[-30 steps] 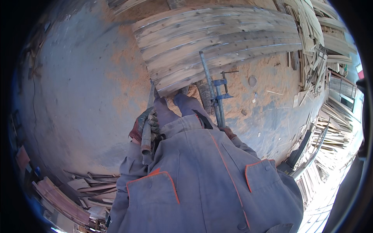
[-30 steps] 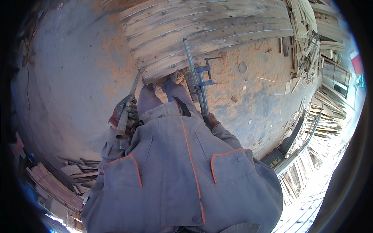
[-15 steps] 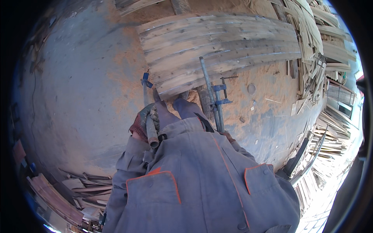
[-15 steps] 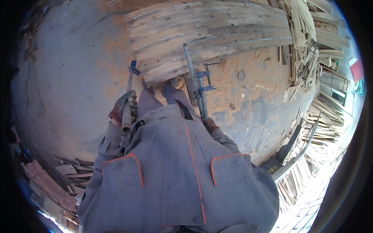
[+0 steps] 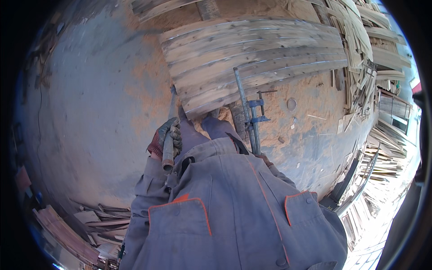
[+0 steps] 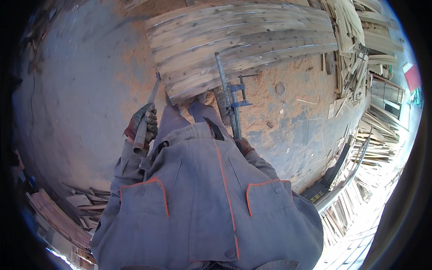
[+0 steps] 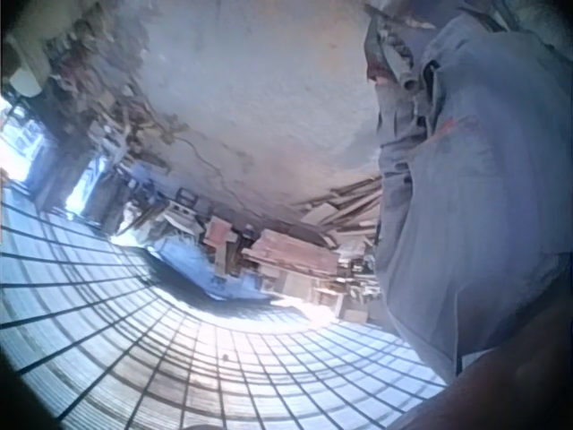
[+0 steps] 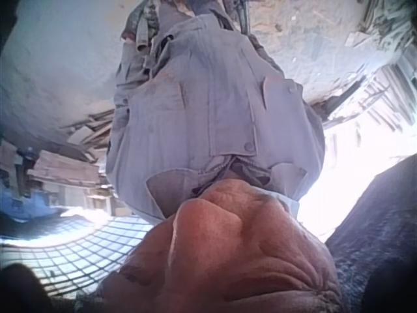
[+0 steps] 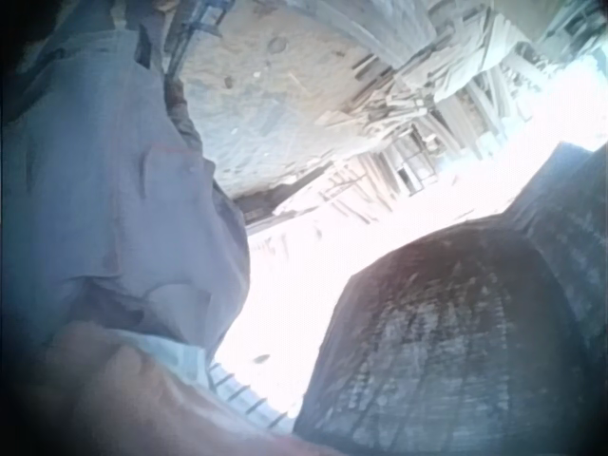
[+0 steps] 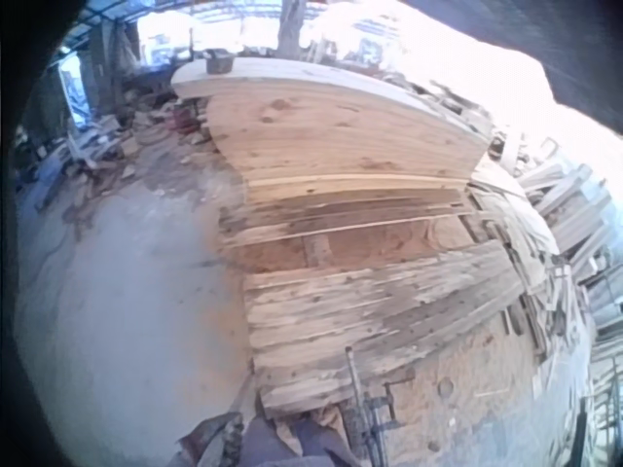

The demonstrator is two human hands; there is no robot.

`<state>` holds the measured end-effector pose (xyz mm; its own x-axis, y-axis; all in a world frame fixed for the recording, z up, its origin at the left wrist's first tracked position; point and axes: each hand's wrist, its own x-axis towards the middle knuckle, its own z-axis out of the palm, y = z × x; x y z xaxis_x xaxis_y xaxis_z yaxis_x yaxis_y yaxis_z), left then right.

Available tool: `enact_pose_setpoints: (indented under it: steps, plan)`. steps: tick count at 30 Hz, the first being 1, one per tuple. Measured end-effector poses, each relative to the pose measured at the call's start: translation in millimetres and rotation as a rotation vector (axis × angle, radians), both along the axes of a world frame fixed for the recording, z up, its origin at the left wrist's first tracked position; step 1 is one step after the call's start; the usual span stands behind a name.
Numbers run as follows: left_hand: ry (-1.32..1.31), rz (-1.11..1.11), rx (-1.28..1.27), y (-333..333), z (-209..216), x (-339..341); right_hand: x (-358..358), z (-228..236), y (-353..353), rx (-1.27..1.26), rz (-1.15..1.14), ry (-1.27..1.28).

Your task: The person positions a long metal bar under a curved wooden panel and secures it with two clamps. They tighten the clamps by hand to hold the bar in place beneath the panel.

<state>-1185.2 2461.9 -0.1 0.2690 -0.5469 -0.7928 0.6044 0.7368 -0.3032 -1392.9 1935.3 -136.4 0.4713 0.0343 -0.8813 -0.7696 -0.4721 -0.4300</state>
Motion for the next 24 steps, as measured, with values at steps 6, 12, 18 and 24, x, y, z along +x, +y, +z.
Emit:
enact_pose_setpoints:
  steps: [6, 12, 18, 24]
  plan:
    - [-0.075, -0.051, 0.082, -5, 12, 3, -4, 6, 9, -0.061, 0.058, -0.097]
    - [-0.049, -0.109, 0.207, -23, 22, 16, -10, -5, 15, 0.120, -0.549, 0.142]
    - [-0.023, -0.062, 0.078, -19, 18, 19, -30, -22, 3, 0.049, 0.015, -0.175]
    - [-0.017, -0.035, -0.015, -3, 5, 20, -32, -21, 5, 0.102, -0.170, -0.024]
